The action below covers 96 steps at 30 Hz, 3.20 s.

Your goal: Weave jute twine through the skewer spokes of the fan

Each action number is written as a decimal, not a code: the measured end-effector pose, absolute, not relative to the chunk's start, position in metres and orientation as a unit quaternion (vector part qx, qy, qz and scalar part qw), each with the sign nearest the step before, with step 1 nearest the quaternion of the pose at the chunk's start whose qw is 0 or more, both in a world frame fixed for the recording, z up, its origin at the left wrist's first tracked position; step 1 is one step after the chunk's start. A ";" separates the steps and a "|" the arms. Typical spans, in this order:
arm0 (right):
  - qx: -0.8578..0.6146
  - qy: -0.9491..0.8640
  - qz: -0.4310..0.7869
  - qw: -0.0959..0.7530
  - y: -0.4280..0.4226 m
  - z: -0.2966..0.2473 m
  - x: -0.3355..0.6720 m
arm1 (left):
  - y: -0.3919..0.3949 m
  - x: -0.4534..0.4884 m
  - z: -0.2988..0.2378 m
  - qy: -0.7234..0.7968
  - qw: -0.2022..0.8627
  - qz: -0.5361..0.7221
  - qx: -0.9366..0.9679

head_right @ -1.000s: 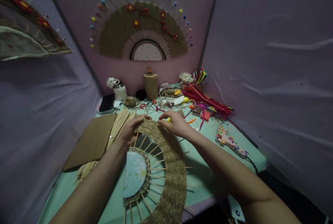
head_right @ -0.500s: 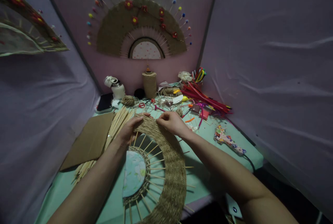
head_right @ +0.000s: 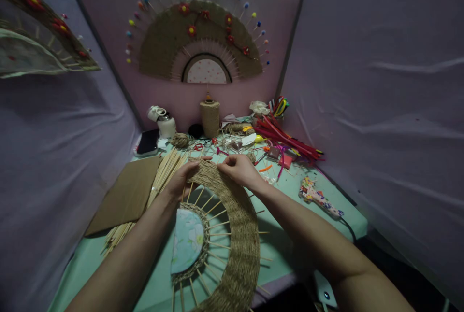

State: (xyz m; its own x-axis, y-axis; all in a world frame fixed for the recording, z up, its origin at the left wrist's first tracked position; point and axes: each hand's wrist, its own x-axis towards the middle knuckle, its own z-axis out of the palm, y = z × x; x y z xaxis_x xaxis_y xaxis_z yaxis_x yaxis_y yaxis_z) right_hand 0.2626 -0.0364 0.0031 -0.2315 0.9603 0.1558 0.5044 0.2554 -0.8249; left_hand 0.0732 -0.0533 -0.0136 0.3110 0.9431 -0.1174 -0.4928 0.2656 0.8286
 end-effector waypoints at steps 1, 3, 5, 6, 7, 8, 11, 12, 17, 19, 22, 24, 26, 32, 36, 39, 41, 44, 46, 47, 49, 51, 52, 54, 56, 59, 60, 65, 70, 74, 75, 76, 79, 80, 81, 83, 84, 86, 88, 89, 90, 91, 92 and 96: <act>-0.515 -0.712 0.327 0.347 -0.036 0.003 0.262 | -0.053 0.073 -0.013 0.317 0.729 0.493 0.352; -0.516 -0.714 0.321 0.347 -0.037 0.004 0.262 | -0.053 0.073 -0.013 0.316 0.730 0.494 0.351; -0.513 -0.719 0.315 0.346 -0.037 0.004 0.261 | -0.053 0.073 -0.013 0.316 0.731 0.495 0.349; -0.511 -0.723 0.311 0.345 -0.038 0.005 0.261 | -0.053 0.073 -0.013 0.316 0.730 0.496 0.348; -0.508 -0.727 0.308 0.345 -0.039 0.006 0.261 | -0.053 0.073 -0.013 0.318 0.729 0.498 0.346; -0.505 -0.730 0.306 0.344 -0.039 0.007 0.262 | -0.053 0.073 -0.014 0.318 0.727 0.501 0.344; -0.503 -0.732 0.304 0.345 -0.038 0.011 0.266 | -0.052 0.074 -0.015 0.317 0.727 0.506 0.339; -0.502 -0.731 0.302 0.350 -0.036 0.013 0.268 | -0.052 0.074 -0.015 0.317 0.727 0.505 0.339; -0.450 -0.767 0.271 0.368 -0.020 0.034 0.275 | -0.052 0.076 -0.016 0.314 0.727 0.509 0.338; -0.416 -0.808 0.265 0.321 -0.012 0.046 0.274 | -0.054 0.077 -0.015 0.313 0.722 0.516 0.337; -0.382 -0.857 0.270 0.217 0.000 0.061 0.267 | -0.055 0.078 -0.013 0.313 0.716 0.524 0.337; -0.360 -0.880 0.266 0.161 0.007 0.067 0.261 | -0.056 0.079 -0.012 0.314 0.714 0.528 0.335; -0.342 -0.896 0.258 0.117 0.013 0.070 0.255 | -0.057 0.080 -0.011 0.319 0.711 0.532 0.332; -0.347 -0.903 0.246 0.064 0.017 0.072 0.244 | -0.058 0.082 -0.009 0.324 0.706 0.536 0.331; -0.350 -0.901 0.252 0.053 0.015 0.073 0.240 | -0.057 0.082 -0.011 0.327 0.704 0.535 0.334; -0.346 -0.901 0.257 0.051 0.014 0.073 0.238 | -0.056 0.082 -0.014 0.331 0.701 0.536 0.336; -0.345 -0.900 0.262 0.052 0.014 0.073 0.237 | -0.056 0.082 -0.014 0.330 0.701 0.536 0.336; -0.337 -0.899 0.275 0.060 0.015 0.073 0.238 | -0.056 0.082 -0.014 0.329 0.703 0.532 0.338; -0.330 -0.897 0.287 0.062 0.016 0.072 0.239 | -0.057 0.082 -0.012 0.329 0.703 0.530 0.343; -0.327 -0.896 0.293 0.063 0.016 0.071 0.240 | -0.057 0.082 -0.012 0.329 0.702 0.529 0.344; -0.325 -0.894 0.301 0.066 0.017 0.070 0.241 | -0.058 0.082 -0.011 0.327 0.701 0.530 0.347; -0.326 -0.894 0.301 0.066 0.018 0.069 0.241 | -0.058 0.082 -0.011 0.327 0.701 0.529 0.349; -0.327 -0.894 0.299 0.066 0.018 0.068 0.241 | -0.057 0.082 -0.012 0.328 0.701 0.528 0.350; -0.328 -0.896 0.293 0.063 0.019 0.067 0.240 | -0.057 0.082 -0.013 0.331 0.700 0.526 0.351; -0.324 -0.898 0.291 0.065 0.018 0.067 0.240 | -0.056 0.081 -0.014 0.332 0.700 0.528 0.349; -0.320 -0.900 0.288 0.066 0.018 0.068 0.239 | -0.056 0.080 -0.014 0.320 0.702 0.532 0.348; -0.321 -0.901 0.285 0.064 0.018 0.068 0.239 | -0.056 0.080 -0.014 0.316 0.704 0.533 0.347; -0.332 -0.903 0.270 0.042 0.019 0.068 0.240 | -0.057 0.081 -0.013 0.305 0.715 0.528 0.342; -0.348 -0.884 0.299 0.085 0.022 0.066 0.242 | -0.057 0.081 -0.012 0.320 0.711 0.527 0.338; -0.374 -0.846 0.337 0.177 0.020 0.063 0.251 | -0.058 0.080 -0.012 0.315 0.713 0.521 0.348; -0.374 -0.838 0.345 0.197 0.019 0.061 0.255 | -0.058 0.079 -0.012 0.314 0.712 0.520 0.351; -0.370 -0.833 0.352 0.212 0.017 0.059 0.260 | -0.058 0.079 -0.013 0.313 0.712 0.520 0.353; -0.361 -0.815 0.378 0.252 0.009 0.053 0.274 | -0.058 0.079 -0.013 0.314 0.713 0.521 0.349; -0.360 -0.807 0.386 0.265 0.006 0.050 0.278 | -0.058 0.079 -0.013 0.316 0.713 0.521 0.347; -0.358 -0.802 0.390 0.277 0.003 0.048 0.282 | -0.058 0.080 -0.012 0.318 0.713 0.521 0.345; -0.352 -0.800 0.386 0.294 -0.001 0.044 0.289 | -0.058 0.080 -0.011 0.324 0.711 0.523 0.341; -0.348 -0.804 0.379 0.298 -0.003 0.043 0.292 | -0.058 0.081 -0.011 0.328 0.710 0.523 0.338; -0.347 -0.810 0.365 0.301 -0.004 0.041 0.296 | -0.058 0.081 -0.010 0.335 0.708 0.525 0.334; -0.347 -0.813 0.357 0.302 -0.004 0.042 0.297 | -0.058 0.081 -0.010 0.340 0.705 0.525 0.333; -0.340 -0.818 0.352 0.302 -0.005 0.044 0.297 | -0.058 0.082 -0.010 0.342 0.705 0.525 0.333; -0.328 -0.827 0.343 0.303 -0.005 0.045 0.297 | -0.058 0.082 -0.010 0.343 0.705 0.524 0.332; -0.309 -0.840 0.330 0.301 -0.006 0.046 0.296 | -0.058 0.082 -0.011 0.344 0.705 0.525 0.331; -0.287 -0.855 0.312 0.299 -0.007 0.048 0.295 | -0.058 0.082 -0.011 0.345 0.705 0.524 0.329; -0.217 -0.904 0.237 0.282 -0.011 0.051 0.290 | -0.056 0.081 -0.014 0.332 0.709 0.526 0.333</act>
